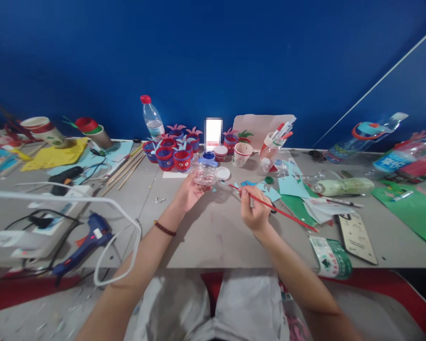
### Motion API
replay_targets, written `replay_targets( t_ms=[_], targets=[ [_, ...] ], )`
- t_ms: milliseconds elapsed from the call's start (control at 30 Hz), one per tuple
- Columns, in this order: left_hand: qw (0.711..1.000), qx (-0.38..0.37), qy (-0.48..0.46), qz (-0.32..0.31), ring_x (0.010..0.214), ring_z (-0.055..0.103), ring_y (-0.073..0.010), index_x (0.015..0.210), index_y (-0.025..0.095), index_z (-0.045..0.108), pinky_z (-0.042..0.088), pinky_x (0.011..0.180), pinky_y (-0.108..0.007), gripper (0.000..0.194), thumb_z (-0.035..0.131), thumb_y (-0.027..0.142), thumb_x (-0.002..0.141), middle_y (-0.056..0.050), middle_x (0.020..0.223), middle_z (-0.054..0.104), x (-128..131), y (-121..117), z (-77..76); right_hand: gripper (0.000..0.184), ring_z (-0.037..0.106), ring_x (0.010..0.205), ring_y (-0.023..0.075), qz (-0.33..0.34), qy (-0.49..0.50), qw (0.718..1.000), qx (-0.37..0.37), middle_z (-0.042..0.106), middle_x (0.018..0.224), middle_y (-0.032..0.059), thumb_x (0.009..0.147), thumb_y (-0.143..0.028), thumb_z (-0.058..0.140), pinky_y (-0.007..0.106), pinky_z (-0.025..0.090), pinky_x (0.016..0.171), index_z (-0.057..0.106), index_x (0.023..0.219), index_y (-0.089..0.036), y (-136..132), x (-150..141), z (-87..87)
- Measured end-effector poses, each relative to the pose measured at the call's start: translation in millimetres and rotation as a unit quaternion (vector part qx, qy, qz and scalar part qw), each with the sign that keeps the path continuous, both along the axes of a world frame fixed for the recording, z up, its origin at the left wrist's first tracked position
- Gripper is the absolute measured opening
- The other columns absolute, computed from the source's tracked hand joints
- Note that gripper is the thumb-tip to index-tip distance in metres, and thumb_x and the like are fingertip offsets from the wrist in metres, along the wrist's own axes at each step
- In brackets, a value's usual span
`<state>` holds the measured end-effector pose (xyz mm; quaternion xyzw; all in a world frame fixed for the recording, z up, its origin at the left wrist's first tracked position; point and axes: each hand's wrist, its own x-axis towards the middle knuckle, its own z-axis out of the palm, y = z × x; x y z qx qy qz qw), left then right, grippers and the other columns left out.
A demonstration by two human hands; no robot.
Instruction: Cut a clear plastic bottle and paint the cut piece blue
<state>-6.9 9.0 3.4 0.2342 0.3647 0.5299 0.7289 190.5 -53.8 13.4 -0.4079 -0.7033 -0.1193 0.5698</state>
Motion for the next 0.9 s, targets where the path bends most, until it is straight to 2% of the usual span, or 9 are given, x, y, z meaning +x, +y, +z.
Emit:
replay_targets(
  t_ms=[100, 233, 467, 633, 800, 900],
  targets=[
    [0.999, -0.008, -0.029, -0.024, 0.087, 0.071, -0.0232, 0.101, 0.014, 0.068, 0.058, 0.082, -0.039, 0.031, 0.059, 0.040, 0.085, -0.011, 0.094, 0.075, -1.8, -1.3, 4.5, 0.020, 0.065, 0.060, 0.0167, -0.009, 0.006, 1.000, -0.013, 0.068, 0.069, 0.0024, 0.096, -0.016, 0.046, 0.028, 0.051, 0.059, 0.062, 0.086, -0.022, 1.0, 0.5, 0.5],
    [0.998, -0.014, -0.055, -0.023, 0.093, 0.072, -0.0254, 0.104, 0.014, 0.068, 0.057, 0.087, -0.042, 0.033, 0.056, 0.038, 0.084, -0.012, 0.099, 0.075, -4.2, -2.0, 6.8, 0.020, 0.067, 0.063, 0.0169, -0.003, 0.023, 0.999, -0.025, 0.069, 0.072, 0.0029, 0.097, -0.016, 0.046, 0.028, 0.053, 0.061, 0.062, 0.088, -0.022, 0.7, 0.7, 0.5],
    [0.999, 0.020, -0.037, -0.020, 0.091, 0.072, -0.0205, 0.101, 0.018, 0.068, 0.055, 0.096, -0.040, 0.029, 0.067, 0.041, 0.082, -0.006, 0.097, 0.075, -1.6, -2.1, 3.4, 0.019, 0.070, 0.068, 0.0168, 0.009, 0.050, 0.997, -0.058, 0.073, 0.082, 0.0048, 0.098, -0.018, 0.046, 0.029, 0.057, 0.066, 0.065, 0.095, -0.021, -1.7, -0.5, 1.4],
    [0.998, 0.012, -0.054, -0.032, 0.089, 0.072, -0.0202, 0.101, 0.019, 0.066, 0.058, 0.093, -0.040, 0.034, 0.063, 0.050, 0.087, -0.005, 0.092, 0.074, -2.2, -0.3, 2.0, 0.020, 0.071, 0.073, 0.0175, 0.011, 0.064, 0.996, -0.062, 0.074, 0.088, 0.0056, 0.098, -0.018, 0.046, 0.032, 0.057, 0.073, 0.066, 0.100, -0.021, 0.2, 0.8, 0.5],
    [0.999, 0.022, -0.041, -0.021, 0.088, 0.072, -0.0220, 0.100, 0.019, 0.066, 0.059, 0.092, -0.042, 0.049, 0.061, 0.065, 0.083, -0.007, 0.091, 0.073, -2.7, -0.3, 1.0, 0.021, 0.071, 0.081, 0.0190, 0.021, 0.080, 0.995, -0.061, 0.074, 0.091, 0.0066, 0.097, -0.016, 0.046, 0.034, 0.057, 0.076, 0.066, 0.100, -0.021, 1.7, -0.5, -0.2],
    [0.999, 0.035, -0.020, -0.020, 0.087, 0.073, -0.0220, 0.098, 0.019, 0.065, 0.059, 0.090, -0.041, 0.043, 0.072, 0.056, 0.078, -0.006, 0.090, 0.073, -2.4, -2.2, 0.2, 0.021, 0.070, 0.081, 0.0187, 0.028, 0.084, 0.994, -0.066, 0.073, 0.091, 0.0065, 0.097, -0.015, 0.046, 0.034, 0.057, 0.075, 0.066, 0.100, -0.021, 0.8, -1.6, -0.7]
  ],
)
